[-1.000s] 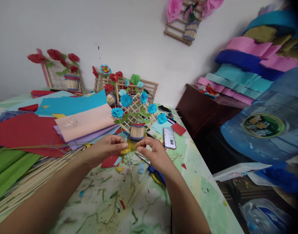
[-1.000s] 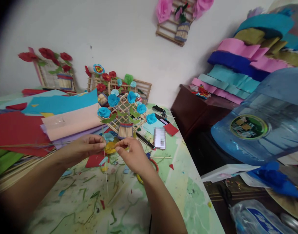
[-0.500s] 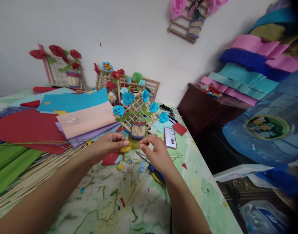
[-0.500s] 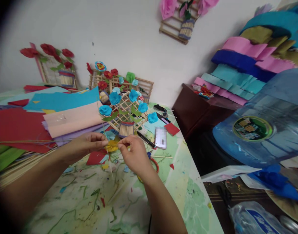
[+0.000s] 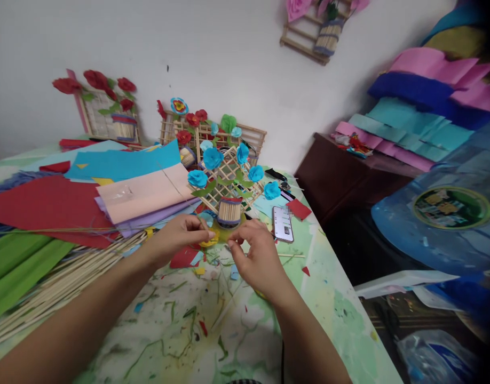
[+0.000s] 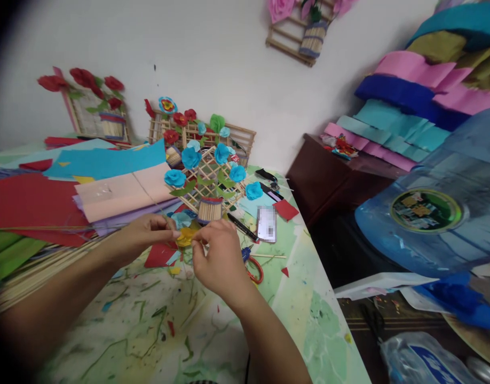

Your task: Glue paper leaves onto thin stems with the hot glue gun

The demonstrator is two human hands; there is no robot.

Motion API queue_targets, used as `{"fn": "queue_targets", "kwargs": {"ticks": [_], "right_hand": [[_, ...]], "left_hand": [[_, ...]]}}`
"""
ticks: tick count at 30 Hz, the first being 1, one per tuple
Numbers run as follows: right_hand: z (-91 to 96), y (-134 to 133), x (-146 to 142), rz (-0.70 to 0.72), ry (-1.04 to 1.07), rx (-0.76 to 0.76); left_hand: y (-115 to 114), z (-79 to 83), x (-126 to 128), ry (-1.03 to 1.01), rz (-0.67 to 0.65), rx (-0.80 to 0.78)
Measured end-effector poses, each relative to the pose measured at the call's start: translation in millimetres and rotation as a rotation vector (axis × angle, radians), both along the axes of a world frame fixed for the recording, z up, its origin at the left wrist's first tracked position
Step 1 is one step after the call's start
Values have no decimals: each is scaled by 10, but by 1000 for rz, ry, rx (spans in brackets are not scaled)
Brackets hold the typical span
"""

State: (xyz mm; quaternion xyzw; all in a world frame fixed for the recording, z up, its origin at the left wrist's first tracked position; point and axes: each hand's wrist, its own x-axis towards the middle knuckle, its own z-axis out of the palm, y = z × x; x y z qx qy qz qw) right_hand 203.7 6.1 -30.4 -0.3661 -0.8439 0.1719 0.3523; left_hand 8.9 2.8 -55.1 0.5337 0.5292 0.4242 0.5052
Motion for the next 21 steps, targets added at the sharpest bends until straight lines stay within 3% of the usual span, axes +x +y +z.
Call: {"fn": "queue_targets", "kwargs": {"ticks": [10, 21], "right_hand": [[9, -77, -33, 8, -117, 56], [-2, -113, -52, 28, -145, 105]], "left_hand": [[-17, 70, 52, 3, 19, 12], [7, -5, 26, 6, -2, 27]]}}
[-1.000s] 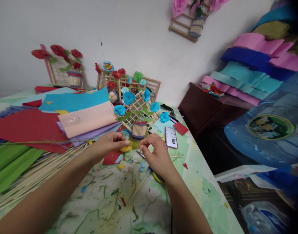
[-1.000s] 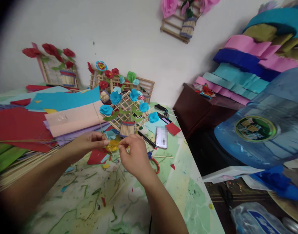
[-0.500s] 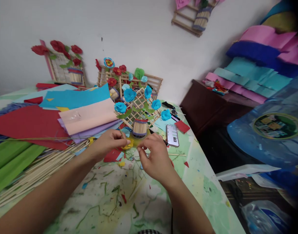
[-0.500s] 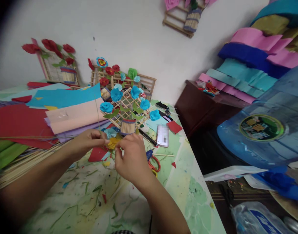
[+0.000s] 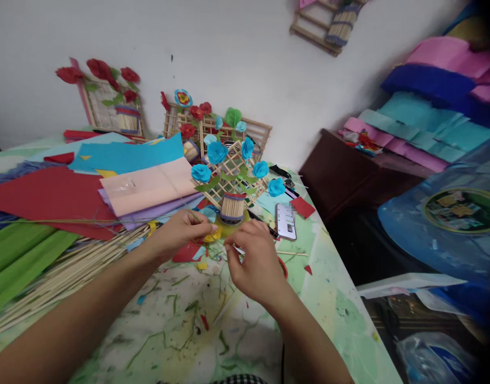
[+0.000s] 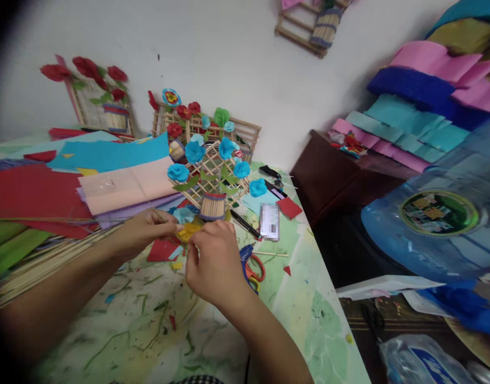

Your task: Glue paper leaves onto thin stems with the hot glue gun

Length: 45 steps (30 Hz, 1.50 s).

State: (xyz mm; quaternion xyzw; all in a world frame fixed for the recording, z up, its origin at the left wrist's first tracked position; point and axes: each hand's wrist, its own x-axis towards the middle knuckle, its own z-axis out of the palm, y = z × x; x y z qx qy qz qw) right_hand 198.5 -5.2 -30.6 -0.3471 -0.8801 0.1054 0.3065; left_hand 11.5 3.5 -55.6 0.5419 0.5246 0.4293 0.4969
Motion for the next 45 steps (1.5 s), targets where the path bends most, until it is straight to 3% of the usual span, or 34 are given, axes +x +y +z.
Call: {"fn": "queue_targets", "kwargs": {"ticks": [6, 25, 37, 43, 45], "right_hand": [[-2, -16, -13, -1, -7, 11], [-52, -32, -48, 16, -44, 37], [-97, -45, -90, 14, -76, 169], [-16, -175, -78, 229, -15, 194], [17, -173, -42, 174, 54, 146]], "left_hand": [[-1, -29, -17, 82, 9, 38], [4, -75, 36, 88, 94, 116], [11, -103, 58, 105, 125, 115], [32, -103, 50, 61, 229, 85], [36, -80, 34, 45, 244, 85]]}}
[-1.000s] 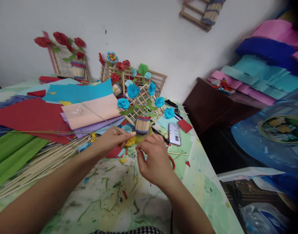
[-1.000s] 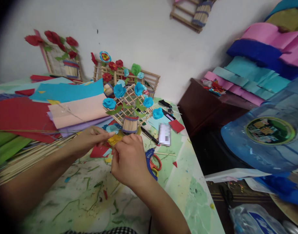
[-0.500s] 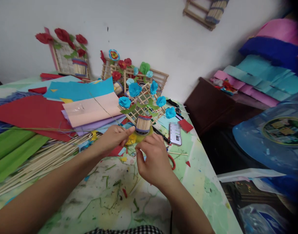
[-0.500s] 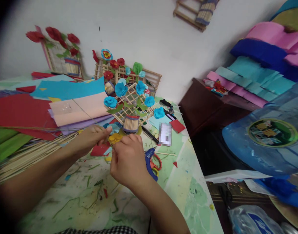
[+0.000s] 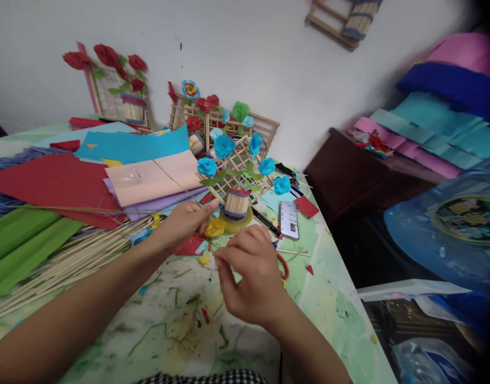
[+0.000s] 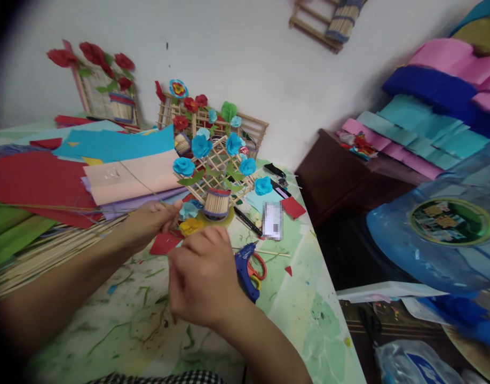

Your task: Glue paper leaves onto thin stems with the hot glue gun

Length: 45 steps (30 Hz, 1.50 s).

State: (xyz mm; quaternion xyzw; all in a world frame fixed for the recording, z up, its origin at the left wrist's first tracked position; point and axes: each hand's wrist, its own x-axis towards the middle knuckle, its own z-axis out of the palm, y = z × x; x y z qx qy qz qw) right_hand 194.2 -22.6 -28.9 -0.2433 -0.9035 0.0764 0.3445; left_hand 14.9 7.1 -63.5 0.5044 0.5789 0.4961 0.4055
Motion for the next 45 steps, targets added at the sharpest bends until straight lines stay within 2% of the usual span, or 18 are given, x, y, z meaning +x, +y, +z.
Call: {"fn": "queue_targets", "kwargs": {"ticks": [3, 5, 11, 16, 20, 24, 26, 28, 32, 34, 42, 45], "right_hand": [[11, 89, 54, -183, -2, -106], [-13, 171, 68, -231, -67, -181], [-112, 286, 13, -115, -120, -307], [-131, 293, -7, -166, -34, -295], [-141, 290, -13, -201, -25, -266], [-151, 307, -10, -165, 6, -312], [-162, 345, 5, -122, 62, -399], [-182, 399, 23, -80, 141, -547], [-239, 480, 31, 53, 330, -997], [-262, 488, 20, 118, 403, -1159], [-319, 418, -53, 312, 585, -1402], [-333, 373, -103, 344, 641, -1576]], "left_hand": [[1, 35, -25, -36, -9, 10], [0, 50, -35, -80, -19, 17], [10, 26, -48, -132, -43, 27], [15, 15, -61, -154, -39, 13], [10, 17, -71, -215, -85, 6], [15, 2, -91, -201, -72, -2], [17, 4, -96, -202, -73, -5], [14, 16, -89, -238, -83, 0], [0, 37, -58, -309, -130, -4], [-6, 33, -48, -310, -157, -16], [-23, 4, -26, -365, -351, -31], [-28, 4, -28, -340, -329, -25]]}}
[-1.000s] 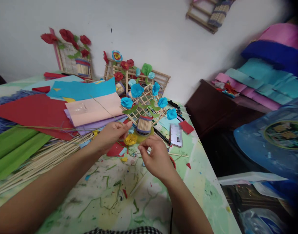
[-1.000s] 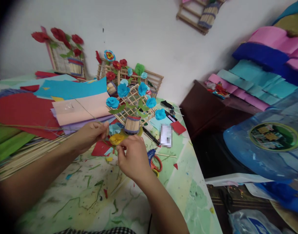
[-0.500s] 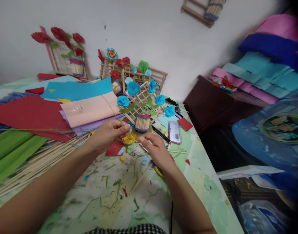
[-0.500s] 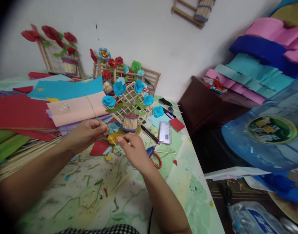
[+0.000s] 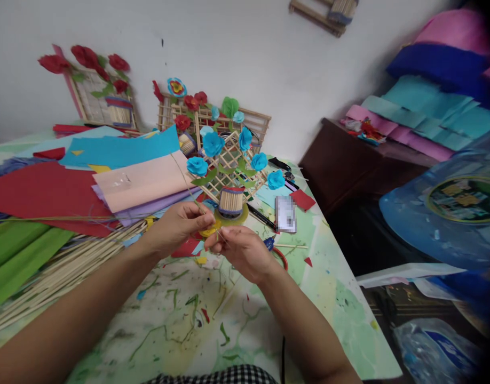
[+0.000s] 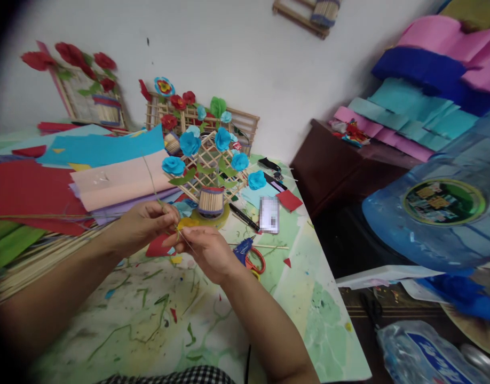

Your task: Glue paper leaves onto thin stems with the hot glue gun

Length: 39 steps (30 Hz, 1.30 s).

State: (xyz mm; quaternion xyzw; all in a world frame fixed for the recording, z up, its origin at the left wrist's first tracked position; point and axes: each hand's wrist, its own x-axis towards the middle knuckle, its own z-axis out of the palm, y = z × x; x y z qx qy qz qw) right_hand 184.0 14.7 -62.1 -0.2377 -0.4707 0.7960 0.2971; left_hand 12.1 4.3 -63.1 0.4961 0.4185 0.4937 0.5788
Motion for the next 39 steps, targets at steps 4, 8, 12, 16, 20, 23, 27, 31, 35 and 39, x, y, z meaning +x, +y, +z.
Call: {"fn": "queue_targets", "kwargs": {"ticks": [4, 8, 12, 16, 20, 23, 27, 31, 35, 39], "right_hand": [[8, -53, -57, 10, 58, -163], [28, -97, -79, 66, 95, -208], [31, -145, -85, 168, 158, -181], [24, -185, -83, 244, 241, -134], [42, -213, -77, 281, 266, -125], [59, -224, -77, 293, 286, -172], [33, -215, -91, 262, 276, -211], [-1, -176, -99, 155, 220, -157], [20, -126, -77, -31, 96, -7], [47, -91, -53, -111, -8, 121]], "left_hand": [[0, 5, -23, 74, 96, 69], [4, 16, -41, 72, 57, 168], [4, 24, -48, -10, -35, 270], [-8, 35, -39, -87, -69, 297], [-14, 28, -29, -148, -71, 309], [-12, 16, -26, -179, -85, 318], [-7, 13, -27, -182, -85, 315], [7, 1, -30, -177, -106, 338], [26, -34, -30, -201, -137, 293], [40, -82, -31, -192, -134, 247]]}}
